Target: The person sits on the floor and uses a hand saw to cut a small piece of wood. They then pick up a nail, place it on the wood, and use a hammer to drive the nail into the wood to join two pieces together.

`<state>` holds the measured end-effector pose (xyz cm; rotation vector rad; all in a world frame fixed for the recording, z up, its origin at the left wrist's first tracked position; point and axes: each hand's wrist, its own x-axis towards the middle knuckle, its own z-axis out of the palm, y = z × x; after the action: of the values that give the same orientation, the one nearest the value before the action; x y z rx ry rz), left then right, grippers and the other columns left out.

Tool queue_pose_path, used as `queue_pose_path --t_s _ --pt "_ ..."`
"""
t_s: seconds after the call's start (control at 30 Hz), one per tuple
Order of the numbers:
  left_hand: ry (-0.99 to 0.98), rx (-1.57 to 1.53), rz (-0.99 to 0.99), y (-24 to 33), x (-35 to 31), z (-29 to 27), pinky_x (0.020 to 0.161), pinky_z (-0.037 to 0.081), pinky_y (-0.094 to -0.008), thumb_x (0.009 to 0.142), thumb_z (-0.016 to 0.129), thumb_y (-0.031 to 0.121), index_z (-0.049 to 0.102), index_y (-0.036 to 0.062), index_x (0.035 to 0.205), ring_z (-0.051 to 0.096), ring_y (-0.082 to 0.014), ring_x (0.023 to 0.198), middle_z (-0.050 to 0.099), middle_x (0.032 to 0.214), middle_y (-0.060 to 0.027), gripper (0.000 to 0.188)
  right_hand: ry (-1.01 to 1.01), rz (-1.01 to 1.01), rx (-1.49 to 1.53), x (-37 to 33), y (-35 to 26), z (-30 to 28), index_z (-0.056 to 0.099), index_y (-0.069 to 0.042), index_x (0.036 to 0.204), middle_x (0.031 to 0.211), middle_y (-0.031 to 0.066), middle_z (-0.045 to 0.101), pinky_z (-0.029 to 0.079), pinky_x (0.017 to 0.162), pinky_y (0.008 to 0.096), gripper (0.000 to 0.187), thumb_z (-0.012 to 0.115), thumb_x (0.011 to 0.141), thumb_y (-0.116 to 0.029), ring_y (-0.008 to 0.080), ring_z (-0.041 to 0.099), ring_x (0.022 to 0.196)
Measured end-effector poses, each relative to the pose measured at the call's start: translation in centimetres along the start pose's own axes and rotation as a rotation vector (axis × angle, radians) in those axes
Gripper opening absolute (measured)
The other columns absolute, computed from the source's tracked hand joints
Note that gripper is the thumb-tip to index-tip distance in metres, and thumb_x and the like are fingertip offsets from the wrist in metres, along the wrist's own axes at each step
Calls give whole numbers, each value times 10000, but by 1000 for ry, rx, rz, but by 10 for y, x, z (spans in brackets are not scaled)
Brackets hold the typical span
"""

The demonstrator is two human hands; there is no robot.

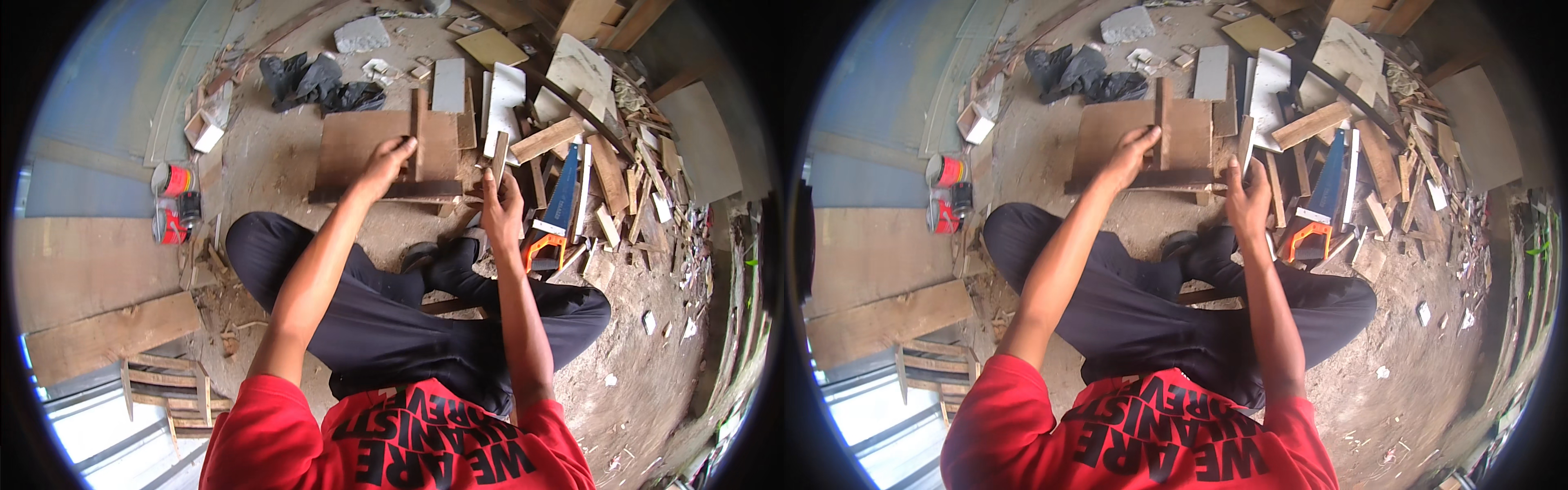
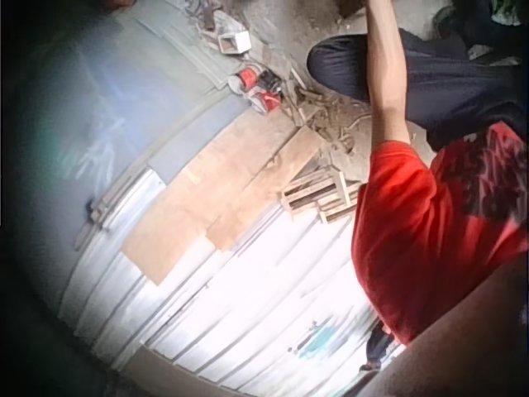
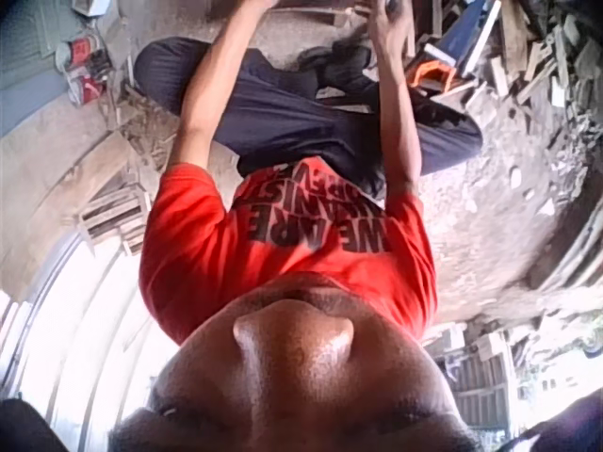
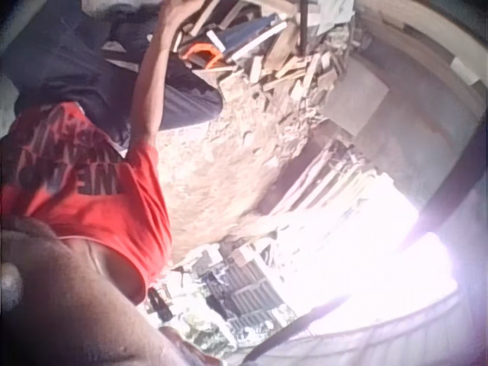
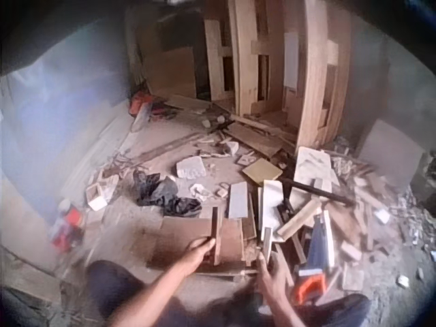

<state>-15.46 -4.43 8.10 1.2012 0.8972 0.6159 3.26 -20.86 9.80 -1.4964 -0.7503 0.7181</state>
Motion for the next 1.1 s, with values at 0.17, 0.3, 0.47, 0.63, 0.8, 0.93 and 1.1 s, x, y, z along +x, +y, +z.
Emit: queue_pose_path --t_s 0.17,0.3,0.47,0.63,0.8,0.93,1.1 --pt "-224 -110 140 41 -42 66 839 524 -263 1002 599 211 621 -3 1224 641 -120 965 685 1087 -64 309 -53 -103 148 2 -53 22 569 31 1197 891 46 650 486 649 238 327 595 1019 -241 76 586 802" --pt "-151 -157 214 45 -61 97 853 525 -276 976 626 124 593 -10 1239 642 -125 972 685 1088 -76 296 -31 -162 116 0 -57 24 581 30 1202 857 25 633 477 660 243 336 618 1006 -240 71 572 767" --pt "-103 -124 322 38 -64 101 852 520 -263 960 646 139 595 -11 1211 632 -120 995 668 1122 -74 297 -83 -210 194 -6 -57 12 564 48 1260 970 56 657 488 779 263 370 633 995 -200 104 596 881" --pt "-61 -153 435 57 -45 86 1011 451 -334 980 628 345 509 -8 1322 573 -194 1186 576 1304 -142 505 -213 -156 157 -13 -53 3 593 51 1232 1034 90 683 474 864 270 360 645 987 -207 118 599 978" --pt "-47 -437 117 60 -49 88 838 571 -367 992 603 376 578 -19 1216 705 -266 979 710 1064 -181 455 -338 39 97 -27 -55 16 612 58 1209 921 32 668 467 751 247 388 658 982 -253 75 561 853" --pt "81 -440 28 55 -47 80 844 567 -373 979 619 390 567 -39 1203 698 -270 1006 699 1074 -204 487 -352 223 221 -29 -50 27 629 65 1188 848 -11 638 408 581 208 391 656 986 -268 21 511 705" --pt "150 -416 -35 54 -51 81 910 542 -392 987 596 395 529 -70 1266 671 -275 1061 670 1136 -218 547 -335 313 304 -31 -46 35 646 56 1168 828 -22 632 399 570 207 373 651 990 -272 15 505 695"
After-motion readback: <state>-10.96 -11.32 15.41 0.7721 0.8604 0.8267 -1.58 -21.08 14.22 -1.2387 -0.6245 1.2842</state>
